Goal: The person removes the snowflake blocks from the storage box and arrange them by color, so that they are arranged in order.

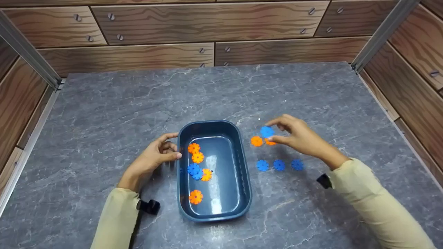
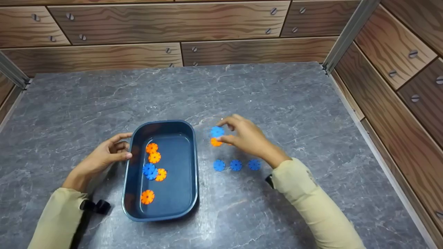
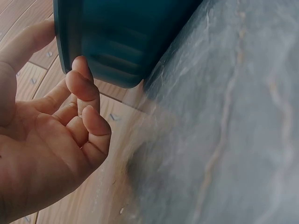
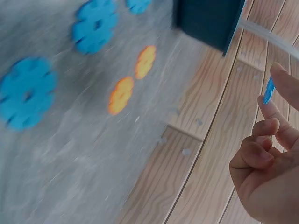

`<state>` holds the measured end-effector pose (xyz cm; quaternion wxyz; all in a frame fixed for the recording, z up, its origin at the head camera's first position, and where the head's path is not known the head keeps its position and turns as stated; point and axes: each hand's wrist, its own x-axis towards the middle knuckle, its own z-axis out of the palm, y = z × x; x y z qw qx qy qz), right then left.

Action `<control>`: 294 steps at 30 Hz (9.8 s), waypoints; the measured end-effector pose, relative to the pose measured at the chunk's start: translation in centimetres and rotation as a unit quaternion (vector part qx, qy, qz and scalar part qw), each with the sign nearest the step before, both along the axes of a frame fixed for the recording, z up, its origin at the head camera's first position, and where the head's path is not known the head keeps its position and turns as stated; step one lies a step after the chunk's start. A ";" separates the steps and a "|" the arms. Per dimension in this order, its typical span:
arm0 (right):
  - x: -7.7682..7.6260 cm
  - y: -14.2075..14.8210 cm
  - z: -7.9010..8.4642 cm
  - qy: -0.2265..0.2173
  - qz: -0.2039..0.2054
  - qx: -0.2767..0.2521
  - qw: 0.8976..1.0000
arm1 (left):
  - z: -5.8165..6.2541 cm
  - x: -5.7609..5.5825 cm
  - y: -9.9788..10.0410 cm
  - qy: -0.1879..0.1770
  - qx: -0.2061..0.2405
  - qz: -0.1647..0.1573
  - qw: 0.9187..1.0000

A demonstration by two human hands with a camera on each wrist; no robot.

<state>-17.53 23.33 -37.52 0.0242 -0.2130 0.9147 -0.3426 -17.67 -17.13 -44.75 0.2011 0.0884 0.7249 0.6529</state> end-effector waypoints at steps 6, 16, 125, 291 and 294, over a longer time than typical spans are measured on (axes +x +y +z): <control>0.2 2.6 -0.8 -0.029 -0.026 0.005 0.999 | 0.2 -0.2 -0.3 -0.014 0.002 -0.020 1.000; 1.6 6.2 -1.9 -0.045 -0.071 0.036 0.996 | 0.0 -0.2 -0.2 -0.016 -0.002 -0.014 1.000; 4.1 1.3 -0.8 -0.089 -0.009 -0.189 0.978 | 0.1 -0.4 -0.2 -0.016 -0.006 -0.012 1.000; 0.5 -1.6 -0.1 0.028 0.088 0.037 0.995 | 0.1 -0.4 -0.3 -0.010 -0.009 -0.014 1.000; 0.9 0.0 0.1 0.022 0.074 0.024 0.997 | 0.1 -0.3 -0.3 -0.010 -0.009 -0.014 1.000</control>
